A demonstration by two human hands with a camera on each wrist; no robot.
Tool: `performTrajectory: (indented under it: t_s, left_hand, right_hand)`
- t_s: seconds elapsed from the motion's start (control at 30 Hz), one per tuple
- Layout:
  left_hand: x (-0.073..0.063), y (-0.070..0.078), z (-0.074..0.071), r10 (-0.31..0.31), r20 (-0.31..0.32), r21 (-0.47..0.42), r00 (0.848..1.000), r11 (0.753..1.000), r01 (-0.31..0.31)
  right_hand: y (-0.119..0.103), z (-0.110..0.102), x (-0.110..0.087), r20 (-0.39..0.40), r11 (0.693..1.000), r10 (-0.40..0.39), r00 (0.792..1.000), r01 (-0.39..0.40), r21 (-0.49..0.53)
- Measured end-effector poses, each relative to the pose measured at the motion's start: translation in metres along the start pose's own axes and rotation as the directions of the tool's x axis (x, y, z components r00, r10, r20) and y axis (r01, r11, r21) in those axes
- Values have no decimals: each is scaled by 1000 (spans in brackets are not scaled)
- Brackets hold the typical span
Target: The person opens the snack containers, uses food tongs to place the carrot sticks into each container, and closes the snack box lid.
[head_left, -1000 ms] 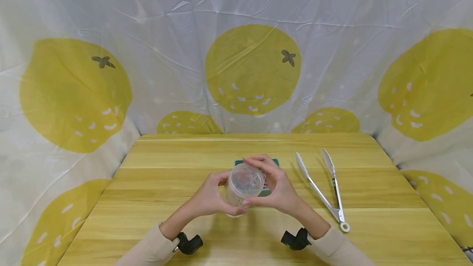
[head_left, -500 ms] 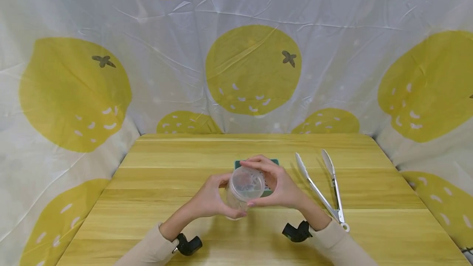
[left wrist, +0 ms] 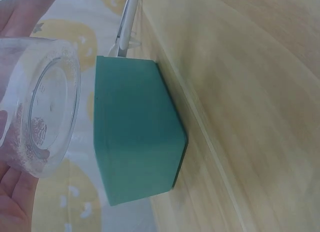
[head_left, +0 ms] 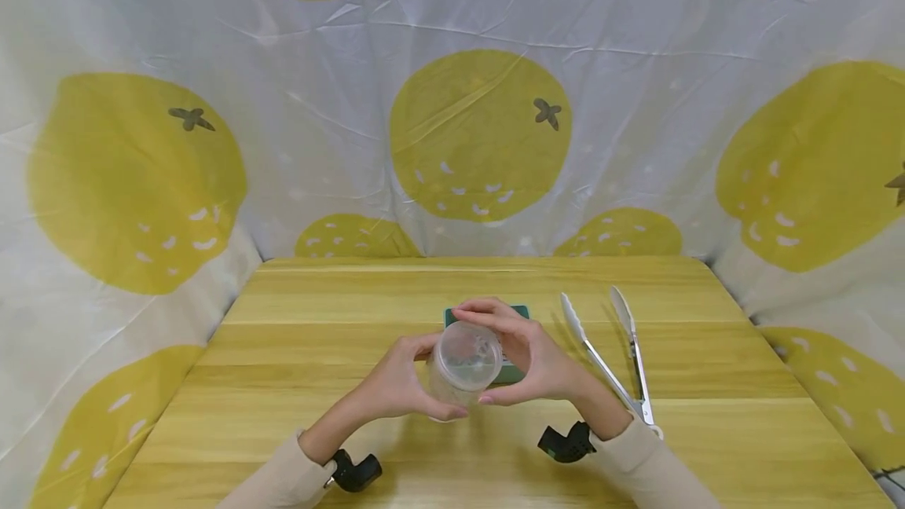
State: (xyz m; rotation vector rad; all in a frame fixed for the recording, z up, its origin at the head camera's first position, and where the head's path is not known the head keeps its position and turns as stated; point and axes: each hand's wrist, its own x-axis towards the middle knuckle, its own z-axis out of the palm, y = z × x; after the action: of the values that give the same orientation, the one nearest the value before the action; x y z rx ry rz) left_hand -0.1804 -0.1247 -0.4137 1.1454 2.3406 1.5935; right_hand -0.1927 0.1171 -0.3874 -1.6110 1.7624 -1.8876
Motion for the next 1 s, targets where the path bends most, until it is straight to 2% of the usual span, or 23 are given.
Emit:
performTrajectory:
  t_s: [0.3, 0.43, 0.57, 0.67, 0.83, 1.0]
  left_hand:
    - [-2, 2, -3, -9, -28, 9, 1000, 1000, 9]
    - [-1, 2, -2, -5, -29, 1, 1000, 1000, 5]
    - [-1, 1, -2, 2, -31, 0, 1000, 1000, -2]
    - [-2, 1, -2, 13, -29, 5, 999, 1000, -13]
    - [-4, 0, -1, 15, -14, 14, 1000, 1000, -15]
    - [-4, -2, 1, 25, -6, 20, 1000, 999, -25]
  right_hand:
    - [-5, 10, -1, -137, 990, 66, 988, -83, -114]
    - [-5, 14, -1, -194, 985, 50, 980, -80, -153]
    - [-4, 15, -1, -214, 986, 23, 977, -57, -159]
    - [-3, 13, 0, -181, 986, 5, 983, -35, -161]
    - [-2, 4, 3, -59, 992, 2, 998, -9, -130]
    - [-1, -3, 5, 38, 998, 16, 999, -13, -64]
